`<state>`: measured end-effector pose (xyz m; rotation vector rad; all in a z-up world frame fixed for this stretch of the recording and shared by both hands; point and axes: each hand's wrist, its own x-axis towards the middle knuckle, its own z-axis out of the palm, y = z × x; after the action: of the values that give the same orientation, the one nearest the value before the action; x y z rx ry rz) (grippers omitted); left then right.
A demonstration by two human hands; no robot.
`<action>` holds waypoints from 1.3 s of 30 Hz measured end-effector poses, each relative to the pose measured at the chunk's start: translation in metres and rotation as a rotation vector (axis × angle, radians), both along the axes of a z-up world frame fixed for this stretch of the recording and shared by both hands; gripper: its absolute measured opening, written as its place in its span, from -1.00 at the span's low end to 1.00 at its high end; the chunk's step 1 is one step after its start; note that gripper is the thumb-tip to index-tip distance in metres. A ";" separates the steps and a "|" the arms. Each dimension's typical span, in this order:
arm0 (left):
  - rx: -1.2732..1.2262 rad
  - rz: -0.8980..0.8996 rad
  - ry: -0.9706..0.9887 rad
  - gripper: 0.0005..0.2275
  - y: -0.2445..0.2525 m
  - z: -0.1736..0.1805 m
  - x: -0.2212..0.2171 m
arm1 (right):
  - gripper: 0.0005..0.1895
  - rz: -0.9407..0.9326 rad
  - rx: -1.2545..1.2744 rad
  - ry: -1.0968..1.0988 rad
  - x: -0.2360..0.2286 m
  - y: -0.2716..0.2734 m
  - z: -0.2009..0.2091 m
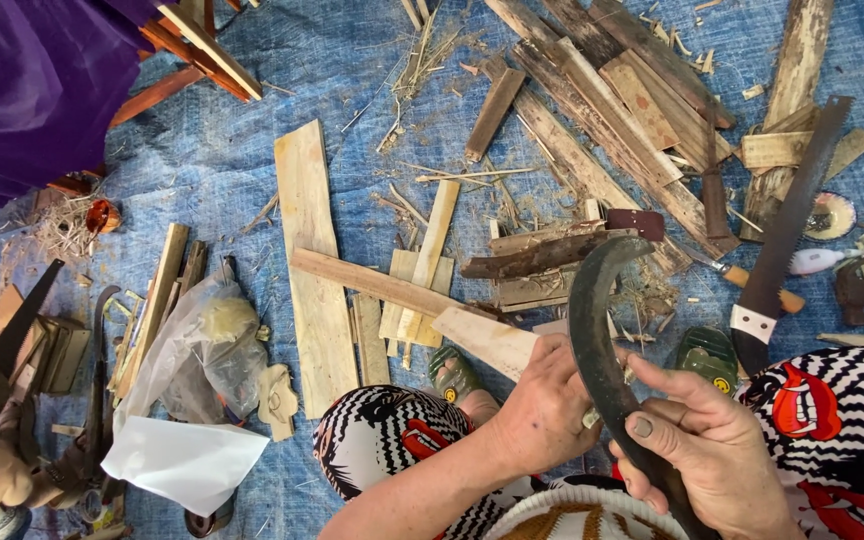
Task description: The person uses a curved blade to shave and shape a small rectangular piece of wood held in the left hand. The person repeatedly shaves the edges and corners, then flips the piece to work on other sides. The work area is a blue tarp on the floor with scattered wood pieces and tools.
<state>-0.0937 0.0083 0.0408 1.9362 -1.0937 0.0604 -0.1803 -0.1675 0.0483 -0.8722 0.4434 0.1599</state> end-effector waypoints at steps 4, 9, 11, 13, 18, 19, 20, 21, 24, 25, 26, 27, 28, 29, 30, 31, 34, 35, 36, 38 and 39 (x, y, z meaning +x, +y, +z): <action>0.061 0.045 -0.003 -0.46 -0.002 0.000 0.003 | -0.32 0.010 -0.039 0.021 0.005 -0.001 -0.005; 0.102 0.092 -0.031 -0.42 0.001 0.011 0.016 | -0.18 0.090 0.026 -0.030 0.010 0.000 0.009; 0.091 0.055 -0.032 -0.38 0.005 0.013 0.019 | -0.16 0.100 0.070 -0.050 0.009 0.000 0.005; 0.082 0.059 -0.042 -0.29 0.005 0.012 0.019 | -0.22 0.086 0.085 -0.084 0.007 0.000 -0.001; 0.044 0.037 -0.043 -0.41 0.003 0.007 0.011 | -0.35 0.031 0.017 -0.017 0.000 -0.001 -0.004; 0.008 0.026 -0.036 -0.45 0.002 0.008 0.010 | -0.39 0.022 0.012 -0.006 0.000 0.000 -0.004; 0.008 0.025 -0.037 -0.45 0.001 0.007 0.008 | -0.39 0.020 0.012 -0.007 0.000 -0.001 -0.004; 0.011 0.034 -0.039 -0.44 0.000 0.005 0.005 | -0.41 0.013 0.016 -0.012 -0.001 -0.002 -0.005; 0.020 0.039 -0.026 -0.48 -0.001 0.007 -0.001 | -0.47 -0.006 0.015 -0.007 -0.003 0.000 -0.005; 0.023 0.036 -0.013 -0.51 -0.001 0.010 -0.002 | -0.50 -0.015 0.009 -0.001 -0.003 0.000 -0.005; 0.025 0.038 -0.013 -0.51 0.001 0.011 -0.003 | -0.50 -0.014 0.010 -0.001 -0.003 0.001 -0.005; 0.015 0.022 0.013 -0.53 0.001 0.013 -0.004 | -0.52 -0.015 0.010 -0.013 -0.004 0.002 -0.005; 0.005 0.005 0.039 -0.54 0.002 0.014 -0.005 | -0.54 -0.016 0.010 -0.024 -0.004 0.002 -0.005; 0.005 0.006 0.038 -0.54 0.003 0.013 -0.008 | -0.54 -0.014 0.010 -0.025 -0.005 0.002 -0.004; 0.044 -0.008 0.041 -0.62 0.003 0.013 -0.011 | -0.64 -0.037 0.022 -0.008 -0.005 0.001 -0.004; 0.086 -0.022 0.045 -0.70 0.004 0.012 -0.014 | -0.73 -0.058 0.035 0.010 -0.005 0.002 -0.005; 0.101 -0.034 0.046 -0.56 0.009 0.007 -0.015 | -0.74 -0.028 0.039 -0.025 -0.007 0.002 -0.008; 0.102 -0.036 0.048 -0.56 0.008 0.011 -0.013 | -0.74 -0.031 0.040 -0.022 -0.006 0.000 -0.007; 0.120 -0.034 0.015 -0.54 0.007 0.015 -0.010 | -0.73 -0.008 0.017 -0.003 -0.005 -0.001 -0.007; 0.137 -0.036 -0.019 -0.53 0.003 0.022 -0.004 | -0.73 0.009 -0.007 0.015 -0.001 -0.003 -0.007; 0.128 0.024 -0.054 -0.60 -0.001 0.025 0.000 | -0.62 0.020 0.005 -0.011 0.002 -0.004 -0.008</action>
<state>-0.0934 0.0076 0.0657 2.0723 -1.1342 0.0575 -0.1783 -0.1715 0.0403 -0.8726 0.4239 0.1741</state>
